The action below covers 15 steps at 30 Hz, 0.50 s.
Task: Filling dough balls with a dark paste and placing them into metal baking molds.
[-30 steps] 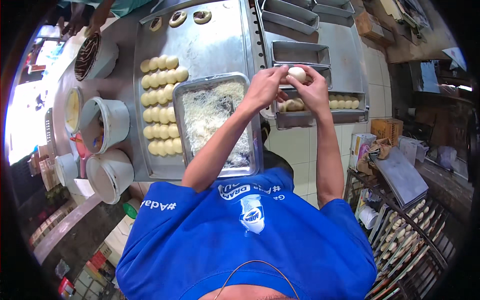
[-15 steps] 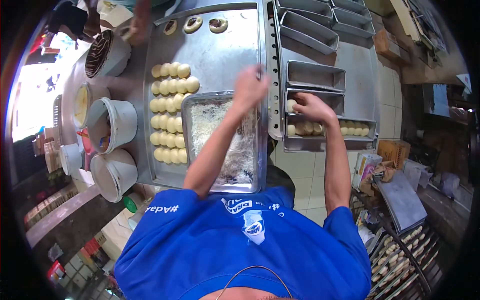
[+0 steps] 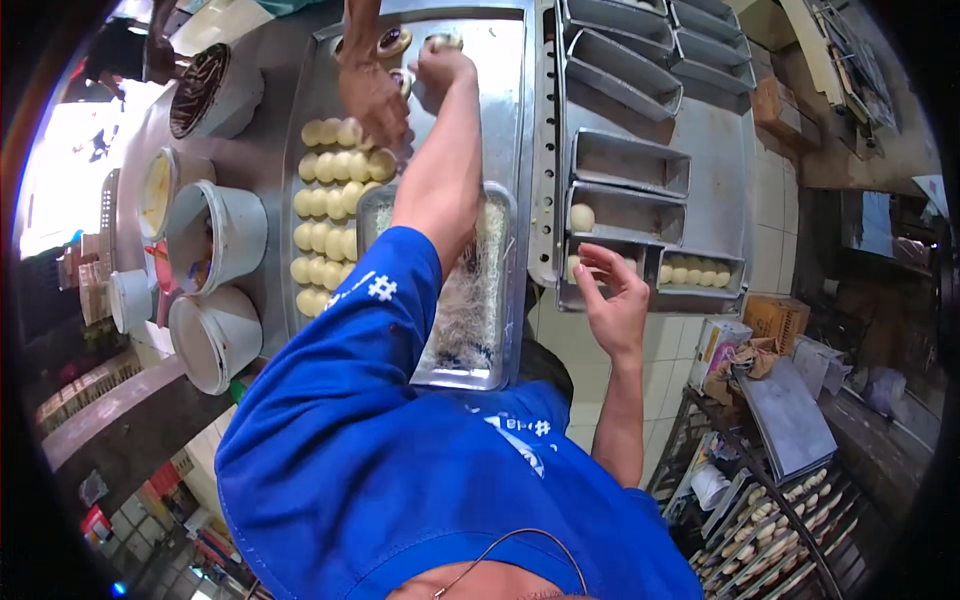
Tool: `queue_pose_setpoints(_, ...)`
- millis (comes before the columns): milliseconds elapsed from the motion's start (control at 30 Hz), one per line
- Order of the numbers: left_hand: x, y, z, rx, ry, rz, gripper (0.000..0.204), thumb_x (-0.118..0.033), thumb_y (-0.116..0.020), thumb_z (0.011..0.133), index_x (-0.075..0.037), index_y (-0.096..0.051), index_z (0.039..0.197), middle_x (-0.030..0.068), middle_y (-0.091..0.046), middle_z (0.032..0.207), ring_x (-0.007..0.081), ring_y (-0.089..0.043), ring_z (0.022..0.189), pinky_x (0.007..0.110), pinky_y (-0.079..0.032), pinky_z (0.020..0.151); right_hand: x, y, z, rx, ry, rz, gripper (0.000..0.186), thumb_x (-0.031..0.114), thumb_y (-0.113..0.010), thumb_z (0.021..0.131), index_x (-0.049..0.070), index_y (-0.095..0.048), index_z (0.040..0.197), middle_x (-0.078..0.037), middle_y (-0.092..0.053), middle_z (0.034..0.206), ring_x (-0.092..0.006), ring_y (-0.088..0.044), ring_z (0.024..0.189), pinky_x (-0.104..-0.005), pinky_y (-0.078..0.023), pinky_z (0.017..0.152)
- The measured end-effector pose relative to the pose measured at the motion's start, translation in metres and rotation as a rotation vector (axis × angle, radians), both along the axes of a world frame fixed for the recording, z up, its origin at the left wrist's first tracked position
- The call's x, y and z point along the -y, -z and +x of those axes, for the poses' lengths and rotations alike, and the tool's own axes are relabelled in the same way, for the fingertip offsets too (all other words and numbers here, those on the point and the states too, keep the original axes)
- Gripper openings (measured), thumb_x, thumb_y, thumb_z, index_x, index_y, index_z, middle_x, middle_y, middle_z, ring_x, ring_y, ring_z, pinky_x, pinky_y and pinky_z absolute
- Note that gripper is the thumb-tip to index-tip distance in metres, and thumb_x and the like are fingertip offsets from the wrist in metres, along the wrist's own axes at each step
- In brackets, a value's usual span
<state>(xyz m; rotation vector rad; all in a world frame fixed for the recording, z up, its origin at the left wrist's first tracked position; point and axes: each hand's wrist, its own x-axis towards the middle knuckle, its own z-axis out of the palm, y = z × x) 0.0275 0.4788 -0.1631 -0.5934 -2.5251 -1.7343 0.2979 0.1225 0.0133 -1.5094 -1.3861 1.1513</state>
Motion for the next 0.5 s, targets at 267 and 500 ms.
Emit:
queue_pose_setpoints(267, 0.168, -0.155, 0.064, 1.182, 0.809, 0.837, 0.019, 0.002, -0.051, 0.100, -0.007, -0.050, 0.117, 0.0134, -0.064, 0.106, 0.0156, -0.060, 0.079, 0.026, -0.052, 0.077, 0.013, 0.048, -0.065, 0.116, -0.297, -0.057, 0.033, 0.001, -0.071, 0.083, -0.001, -0.069, 0.116, -0.013, -0.072, 0.102, -0.0219, -0.069, 0.083, -0.0272, -0.056, 0.078)
queue_pose_setpoints(500, 0.403, -0.169, 0.008, 1.660, 0.872, 0.584, 0.054, -0.008, -0.050, 0.088, 0.010, -0.044, 0.139, 0.0246, -0.055, 0.135, 0.0320, -0.056, 0.124, 0.043, -0.047, 0.110, 0.068, 0.120, -0.129, 0.718, -0.668, 0.213, 0.032, 0.004, -0.067, 0.077, -0.003, -0.069, 0.108, -0.023, -0.068, 0.110, -0.0368, -0.068, 0.082, -0.0404, -0.059, 0.072)
